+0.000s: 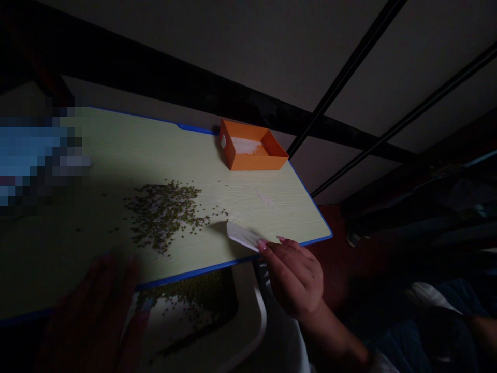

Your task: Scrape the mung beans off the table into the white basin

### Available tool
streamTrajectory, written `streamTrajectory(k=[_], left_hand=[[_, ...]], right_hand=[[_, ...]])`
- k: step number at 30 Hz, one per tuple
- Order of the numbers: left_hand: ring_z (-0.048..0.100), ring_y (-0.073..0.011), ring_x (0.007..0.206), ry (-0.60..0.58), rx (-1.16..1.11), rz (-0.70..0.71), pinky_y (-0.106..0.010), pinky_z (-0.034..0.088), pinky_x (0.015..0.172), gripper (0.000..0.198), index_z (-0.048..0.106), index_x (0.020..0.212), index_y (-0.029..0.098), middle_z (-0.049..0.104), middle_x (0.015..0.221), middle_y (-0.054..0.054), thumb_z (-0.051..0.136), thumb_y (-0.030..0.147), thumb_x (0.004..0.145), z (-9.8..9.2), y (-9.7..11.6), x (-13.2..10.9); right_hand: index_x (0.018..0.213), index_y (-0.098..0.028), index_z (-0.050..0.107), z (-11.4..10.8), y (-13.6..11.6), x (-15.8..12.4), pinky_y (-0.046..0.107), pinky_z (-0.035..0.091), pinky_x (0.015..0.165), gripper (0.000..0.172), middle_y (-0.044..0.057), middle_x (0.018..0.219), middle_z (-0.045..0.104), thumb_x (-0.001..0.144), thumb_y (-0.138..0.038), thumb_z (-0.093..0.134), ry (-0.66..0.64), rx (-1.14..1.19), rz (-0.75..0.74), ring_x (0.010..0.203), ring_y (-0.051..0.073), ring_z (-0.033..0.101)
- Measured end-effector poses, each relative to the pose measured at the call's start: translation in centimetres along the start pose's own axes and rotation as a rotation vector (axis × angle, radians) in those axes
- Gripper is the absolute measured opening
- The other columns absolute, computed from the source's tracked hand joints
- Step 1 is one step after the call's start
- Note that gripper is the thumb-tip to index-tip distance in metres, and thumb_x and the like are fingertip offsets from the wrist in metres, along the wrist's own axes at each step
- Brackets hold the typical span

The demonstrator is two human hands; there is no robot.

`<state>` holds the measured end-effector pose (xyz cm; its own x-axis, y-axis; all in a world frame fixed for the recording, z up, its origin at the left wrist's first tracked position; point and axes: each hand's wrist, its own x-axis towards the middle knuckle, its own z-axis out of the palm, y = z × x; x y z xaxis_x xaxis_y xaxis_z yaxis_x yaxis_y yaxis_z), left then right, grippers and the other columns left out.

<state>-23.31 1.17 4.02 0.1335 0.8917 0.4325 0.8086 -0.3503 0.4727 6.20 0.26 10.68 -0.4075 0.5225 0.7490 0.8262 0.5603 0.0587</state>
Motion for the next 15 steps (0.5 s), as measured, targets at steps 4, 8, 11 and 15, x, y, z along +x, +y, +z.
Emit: streamTrajectory(k=[4, 8, 11, 15], left_hand=[[0.029, -0.0310, 0.146, -0.006, 0.011, 0.042, -0.064, 0.029, 0.121, 0.061, 0.020, 0.145, 0.042, 0.025, 0.159, 0.007, 0.038, 0.047, 0.086, 0.02, 0.20, 0.04], [0.027, -0.0297, 0.147, 0.009, -0.004, 0.034, -0.064, 0.027, 0.122, 0.061, 0.016, 0.144, 0.046, 0.021, 0.159, 0.012, 0.037, 0.046, 0.086, -0.16, 0.05, -0.04], [0.026, -0.0297, 0.148, 0.010, -0.006, 0.066, -0.063, 0.026, 0.123, 0.063, 0.017, 0.145, 0.044, 0.021, 0.160, 0.011, 0.038, 0.044, 0.086, -0.12, -0.20, -0.12], [0.025, -0.0309, 0.148, 0.002, 0.043, 0.135, -0.063, 0.027, 0.122, 0.064, 0.019, 0.147, 0.034, 0.022, 0.160, 0.003, 0.037, 0.039, 0.085, 0.15, -0.72, -0.20]], right_hand=[[0.124, -0.007, 0.062, 0.09, 0.11, 0.04, 0.035, 0.058, 0.091, 0.034, 0.011, 0.097, 0.078, 0.094, -0.003, 0.047, 0.016, -0.026, 0.022, 0.096, 0.016, 0.072], [0.123, -0.006, 0.062, 0.53, 0.19, -0.02, 0.036, 0.059, 0.089, 0.032, 0.013, 0.099, 0.078, 0.094, -0.004, 0.048, 0.012, -0.015, 0.018, 0.096, 0.017, 0.072], [0.125, -0.006, 0.061, 0.63, -0.05, -0.02, 0.037, 0.059, 0.088, 0.034, 0.013, 0.100, 0.077, 0.094, -0.004, 0.047, -0.006, 0.027, 0.025, 0.097, 0.018, 0.071], [0.125, -0.005, 0.061, 0.74, -0.44, 0.17, 0.037, 0.059, 0.085, 0.034, 0.014, 0.099, 0.077, 0.094, -0.005, 0.046, -0.017, 0.028, 0.018, 0.097, 0.018, 0.070]])
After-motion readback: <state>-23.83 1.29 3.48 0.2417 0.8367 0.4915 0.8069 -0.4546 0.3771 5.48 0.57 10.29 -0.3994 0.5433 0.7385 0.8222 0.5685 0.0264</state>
